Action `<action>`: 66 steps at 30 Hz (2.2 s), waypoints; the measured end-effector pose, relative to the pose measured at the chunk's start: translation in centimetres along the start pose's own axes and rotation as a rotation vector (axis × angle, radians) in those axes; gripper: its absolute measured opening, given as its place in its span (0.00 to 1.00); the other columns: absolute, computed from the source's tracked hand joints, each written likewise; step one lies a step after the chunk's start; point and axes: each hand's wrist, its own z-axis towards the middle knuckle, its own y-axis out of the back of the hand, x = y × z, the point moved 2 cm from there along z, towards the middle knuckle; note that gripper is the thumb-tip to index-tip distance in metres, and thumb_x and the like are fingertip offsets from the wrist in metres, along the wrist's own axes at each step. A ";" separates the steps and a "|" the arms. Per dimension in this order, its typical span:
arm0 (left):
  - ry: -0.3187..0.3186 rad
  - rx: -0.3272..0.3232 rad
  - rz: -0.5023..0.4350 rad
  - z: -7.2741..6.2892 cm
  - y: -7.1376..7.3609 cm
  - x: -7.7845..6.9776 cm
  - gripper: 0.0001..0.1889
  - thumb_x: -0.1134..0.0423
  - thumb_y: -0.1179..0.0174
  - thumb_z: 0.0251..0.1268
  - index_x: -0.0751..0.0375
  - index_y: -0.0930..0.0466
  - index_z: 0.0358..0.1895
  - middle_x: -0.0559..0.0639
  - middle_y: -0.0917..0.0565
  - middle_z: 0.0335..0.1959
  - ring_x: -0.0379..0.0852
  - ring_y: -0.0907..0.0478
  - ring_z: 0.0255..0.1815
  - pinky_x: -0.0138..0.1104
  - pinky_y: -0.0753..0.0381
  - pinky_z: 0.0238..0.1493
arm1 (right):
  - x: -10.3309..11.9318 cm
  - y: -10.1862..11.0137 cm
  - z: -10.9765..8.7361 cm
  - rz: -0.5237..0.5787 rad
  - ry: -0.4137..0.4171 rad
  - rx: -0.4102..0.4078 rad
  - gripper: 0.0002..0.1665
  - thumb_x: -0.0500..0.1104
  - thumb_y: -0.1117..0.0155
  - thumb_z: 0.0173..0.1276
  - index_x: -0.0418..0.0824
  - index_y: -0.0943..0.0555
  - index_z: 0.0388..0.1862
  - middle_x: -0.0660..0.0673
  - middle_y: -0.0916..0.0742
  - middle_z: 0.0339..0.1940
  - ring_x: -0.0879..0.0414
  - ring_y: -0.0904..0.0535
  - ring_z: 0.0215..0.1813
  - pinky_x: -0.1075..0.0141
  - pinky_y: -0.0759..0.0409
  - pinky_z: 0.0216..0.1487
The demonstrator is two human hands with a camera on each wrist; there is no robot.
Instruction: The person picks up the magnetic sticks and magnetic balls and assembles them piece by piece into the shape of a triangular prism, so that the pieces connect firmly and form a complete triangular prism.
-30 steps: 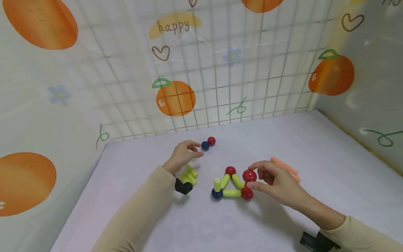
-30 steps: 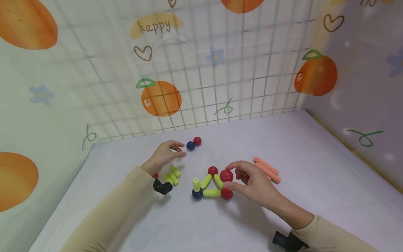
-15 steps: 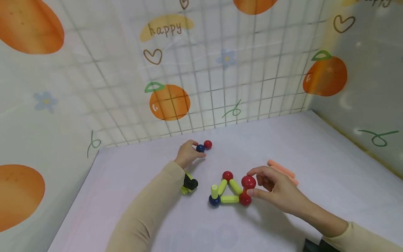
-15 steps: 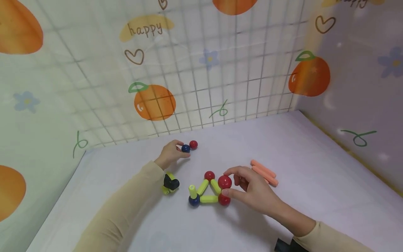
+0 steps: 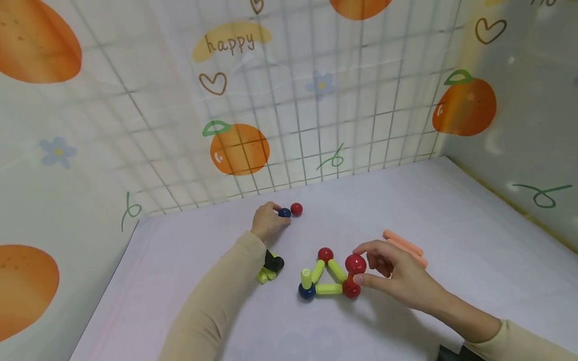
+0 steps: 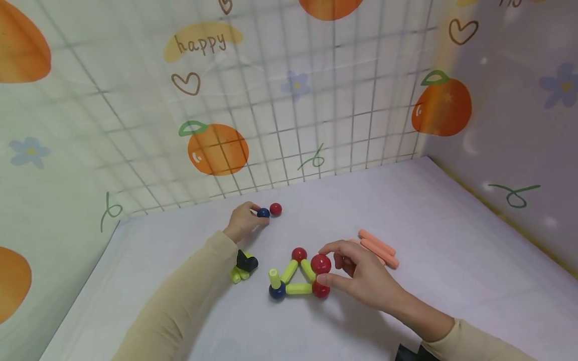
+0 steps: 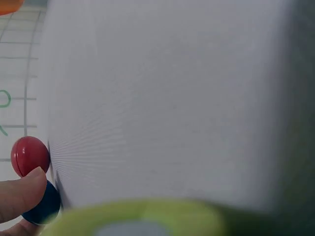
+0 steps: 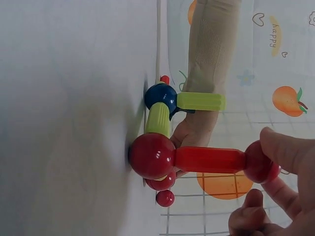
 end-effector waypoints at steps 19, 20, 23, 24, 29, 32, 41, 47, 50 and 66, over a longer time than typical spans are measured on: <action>-0.077 0.200 -0.345 -9.5 4.1 -2.5 0.27 0.49 0.28 0.54 0.48 0.22 0.59 0.49 0.22 0.50 0.47 0.28 0.44 0.34 0.28 0.38 | 0.5 0.0 0.2 0.013 -0.048 0.023 0.23 0.50 0.23 0.56 0.53 0.19 0.51 0.43 0.23 0.32 0.54 0.30 0.31 0.70 0.33 0.29; -0.097 0.213 -0.370 -10.3 4.2 -2.5 0.27 0.49 0.28 0.54 0.48 0.22 0.58 0.49 0.22 0.49 0.47 0.29 0.41 0.33 0.29 0.36 | 0.6 0.0 0.2 0.015 -0.053 0.024 0.23 0.50 0.23 0.56 0.52 0.19 0.51 0.43 0.23 0.32 0.54 0.30 0.32 0.70 0.33 0.29; -0.160 0.261 -0.436 -12.4 4.4 -2.5 0.25 0.49 0.28 0.54 0.47 0.21 0.56 0.50 0.23 0.48 0.46 0.30 0.35 0.32 0.33 0.33 | 0.7 -0.1 0.4 0.015 -0.063 0.022 0.24 0.49 0.23 0.56 0.51 0.19 0.51 0.42 0.23 0.32 0.55 0.30 0.31 0.70 0.33 0.29; -0.178 0.280 -0.451 -13.1 4.4 -2.4 0.24 0.50 0.28 0.55 0.46 0.21 0.55 0.52 0.23 0.48 0.46 0.31 0.34 0.32 0.33 0.32 | 0.7 -0.1 0.4 0.018 -0.066 0.022 0.24 0.49 0.23 0.56 0.51 0.19 0.51 0.42 0.23 0.32 0.56 0.30 0.31 0.70 0.33 0.29; -0.246 0.341 -0.493 -15.2 3.8 -2.0 0.21 0.54 0.28 0.56 0.47 0.20 0.54 0.53 0.25 0.46 0.45 0.33 0.30 0.32 0.35 0.32 | 0.8 -0.5 0.4 0.029 -0.082 0.022 0.24 0.47 0.23 0.55 0.50 0.19 0.51 0.41 0.23 0.32 0.57 0.30 0.31 0.69 0.33 0.28; -0.265 0.354 -0.510 -15.6 3.4 -1.7 0.20 0.56 0.28 0.57 0.48 0.20 0.53 0.51 0.27 0.41 0.44 0.34 0.30 0.31 0.35 0.33 | 0.9 -0.6 0.4 0.019 -0.095 0.020 0.24 0.47 0.23 0.55 0.50 0.19 0.51 0.41 0.23 0.32 0.57 0.30 0.31 0.70 0.32 0.29; -0.270 0.377 -0.518 -16.1 2.7 -1.7 0.20 0.56 0.28 0.56 0.46 0.19 0.53 0.59 0.28 0.46 0.44 0.35 0.30 0.31 0.37 0.32 | 1.0 -0.7 0.5 0.034 -0.074 0.024 0.24 0.46 0.23 0.56 0.49 0.20 0.51 0.39 0.24 0.33 0.57 0.30 0.31 0.69 0.32 0.28; -0.265 0.382 -0.516 -16.0 2.4 -1.6 0.20 0.55 0.28 0.57 0.46 0.20 0.54 0.62 0.28 0.50 0.44 0.35 0.29 0.31 0.36 0.31 | 1.1 -0.7 0.4 0.032 -0.079 0.026 0.23 0.45 0.23 0.56 0.48 0.20 0.51 0.39 0.24 0.33 0.57 0.30 0.31 0.69 0.32 0.28; -0.264 0.376 -0.521 -15.9 2.3 -1.5 0.20 0.56 0.28 0.56 0.46 0.20 0.53 0.63 0.28 0.50 0.44 0.35 0.29 0.31 0.37 0.31 | 1.1 -0.6 0.5 0.026 -0.083 0.023 0.24 0.45 0.23 0.56 0.48 0.20 0.51 0.40 0.24 0.33 0.57 0.30 0.31 0.69 0.32 0.28; -0.305 0.358 -0.467 -16.1 1.6 -1.1 0.30 0.54 0.27 0.55 0.45 0.26 0.63 0.61 0.28 0.49 0.43 0.35 0.30 0.29 0.36 0.29 | 1.2 -0.7 0.4 0.011 -0.108 0.031 0.24 0.47 0.23 0.56 0.49 0.19 0.51 0.40 0.22 0.34 0.56 0.29 0.32 0.70 0.30 0.29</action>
